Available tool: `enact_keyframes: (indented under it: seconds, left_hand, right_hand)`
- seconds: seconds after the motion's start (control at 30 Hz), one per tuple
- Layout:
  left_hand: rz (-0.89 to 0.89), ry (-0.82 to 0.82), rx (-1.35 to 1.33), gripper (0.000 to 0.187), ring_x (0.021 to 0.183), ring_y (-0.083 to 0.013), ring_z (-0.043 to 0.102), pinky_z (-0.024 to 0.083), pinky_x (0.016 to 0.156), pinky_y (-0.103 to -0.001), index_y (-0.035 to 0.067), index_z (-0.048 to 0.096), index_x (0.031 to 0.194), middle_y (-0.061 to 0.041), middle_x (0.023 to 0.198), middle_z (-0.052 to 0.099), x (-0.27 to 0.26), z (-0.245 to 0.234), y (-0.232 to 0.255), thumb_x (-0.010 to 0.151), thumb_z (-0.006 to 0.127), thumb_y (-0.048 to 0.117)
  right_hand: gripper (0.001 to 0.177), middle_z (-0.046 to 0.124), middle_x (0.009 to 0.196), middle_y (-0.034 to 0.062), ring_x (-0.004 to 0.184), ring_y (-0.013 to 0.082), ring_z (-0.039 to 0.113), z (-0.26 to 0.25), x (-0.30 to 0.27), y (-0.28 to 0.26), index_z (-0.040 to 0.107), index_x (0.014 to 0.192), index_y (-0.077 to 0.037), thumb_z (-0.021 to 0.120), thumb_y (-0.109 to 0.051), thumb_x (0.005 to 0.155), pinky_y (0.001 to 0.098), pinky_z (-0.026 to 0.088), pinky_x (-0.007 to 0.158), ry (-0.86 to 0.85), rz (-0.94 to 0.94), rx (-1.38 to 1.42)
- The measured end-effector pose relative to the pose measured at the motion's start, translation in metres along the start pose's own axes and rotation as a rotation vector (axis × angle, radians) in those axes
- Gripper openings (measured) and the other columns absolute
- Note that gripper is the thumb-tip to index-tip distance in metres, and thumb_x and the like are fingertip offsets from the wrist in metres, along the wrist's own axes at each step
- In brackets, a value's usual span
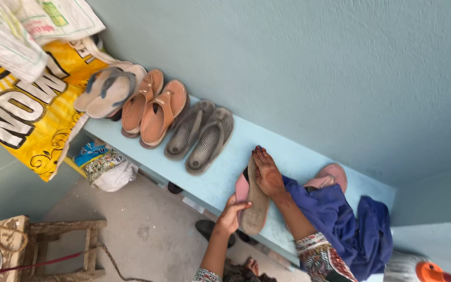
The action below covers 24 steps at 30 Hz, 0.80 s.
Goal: The person wipes a pair of pink sandals with a blue cloth on a light blue shelf, then picks up a pair of black shoes from the floor and wipes them with the same cloth.
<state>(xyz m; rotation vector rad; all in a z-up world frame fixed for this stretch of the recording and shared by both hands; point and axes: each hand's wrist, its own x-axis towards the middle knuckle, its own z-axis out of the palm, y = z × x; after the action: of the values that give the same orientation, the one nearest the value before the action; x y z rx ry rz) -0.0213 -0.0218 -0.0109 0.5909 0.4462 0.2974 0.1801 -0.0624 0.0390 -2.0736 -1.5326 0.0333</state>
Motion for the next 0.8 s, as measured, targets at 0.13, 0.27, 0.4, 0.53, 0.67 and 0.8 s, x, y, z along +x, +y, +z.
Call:
enact_keyframes:
  seconds: [0.13, 0.27, 0.4, 0.53, 0.67, 0.8]
  left_hand:
    - [-0.064, 0.055, -0.023, 0.045, 0.105, -0.0169, 0.069, 0.056, 0.094, -0.033, 0.005, 0.062, 0.130, -0.006, 0.114, 0.073, -0.002, 0.005, 0.004, 0.086, 0.065, -0.005]
    - [-0.060, 0.066, -0.014, 0.043, 0.101, -0.0167, 0.070, 0.057, 0.091, -0.033, 0.005, 0.063, 0.128, -0.005, 0.110, 0.073, 0.002, -0.004, -0.001, 0.086, 0.066, -0.003]
    - [-0.030, 0.092, -0.039, 0.038, 0.098, -0.0190, 0.070, 0.057, 0.090, -0.034, 0.003, 0.063, 0.122, -0.007, 0.104, 0.073, 0.012, -0.026, -0.021, 0.085, 0.067, -0.001]
    - [-0.021, 0.085, -0.041, 0.039, 0.098, -0.0201, 0.070, 0.057, 0.091, -0.035, 0.003, 0.065, 0.122, -0.008, 0.104, 0.074, 0.015, -0.031, -0.020, 0.083, 0.068, 0.001]
    - [-0.098, 0.191, 0.021, 0.041, 0.103, -0.0185, 0.071, 0.057, 0.093, -0.036, 0.007, 0.064, 0.121, -0.005, 0.107, 0.074, 0.002, -0.008, -0.005, 0.082, 0.069, -0.001]
    - [-0.062, 0.113, -0.034, 0.042, 0.104, -0.0211, 0.070, 0.056, 0.093, -0.038, 0.005, 0.064, 0.123, -0.007, 0.109, 0.074, -0.001, -0.001, 0.000, 0.083, 0.070, -0.001]
  right_hand:
    - [0.072, 0.037, 0.159, 0.0275, 0.149, 0.0401, 0.033, -0.015, -0.043, -0.028, 0.046, 0.147, 0.006, 0.052, 0.009, 0.076, 0.0454, 0.027, 0.124, 0.050, -0.009, 0.043]
    - [0.074, 0.042, 0.157, 0.0265, 0.149, 0.0386, 0.036, -0.032, -0.086, -0.062, 0.049, 0.146, 0.004, 0.053, 0.016, 0.074, 0.0449, 0.028, 0.123, 0.027, -0.023, 0.142]
    - [0.072, 0.048, 0.155, 0.0178, 0.150, 0.0333, 0.038, -0.034, -0.123, -0.073, 0.055, 0.142, -0.002, 0.058, 0.019, 0.073, 0.0419, 0.032, 0.123, -0.113, 0.024, 0.310]
    - [0.072, 0.058, 0.152, 0.0130, 0.145, 0.0258, 0.050, -0.032, -0.135, -0.044, 0.061, 0.140, -0.003, 0.047, 0.024, 0.075, 0.0370, 0.041, 0.115, -0.073, 0.202, 0.812]
    - [0.047, 0.058, 0.143, 0.0138, 0.139, 0.0296, 0.055, -0.005, -0.074, 0.011, 0.062, 0.133, 0.004, 0.054, 0.022, 0.091, 0.0390, 0.053, 0.107, 0.321, 0.430, 1.213]
    - [0.056, 0.045, 0.157, 0.0198, 0.147, 0.0388, 0.039, 0.003, 0.004, 0.043, 0.053, 0.145, -0.002, 0.061, 0.003, 0.089, 0.0437, 0.037, 0.120, 0.231, 0.301, 0.501]
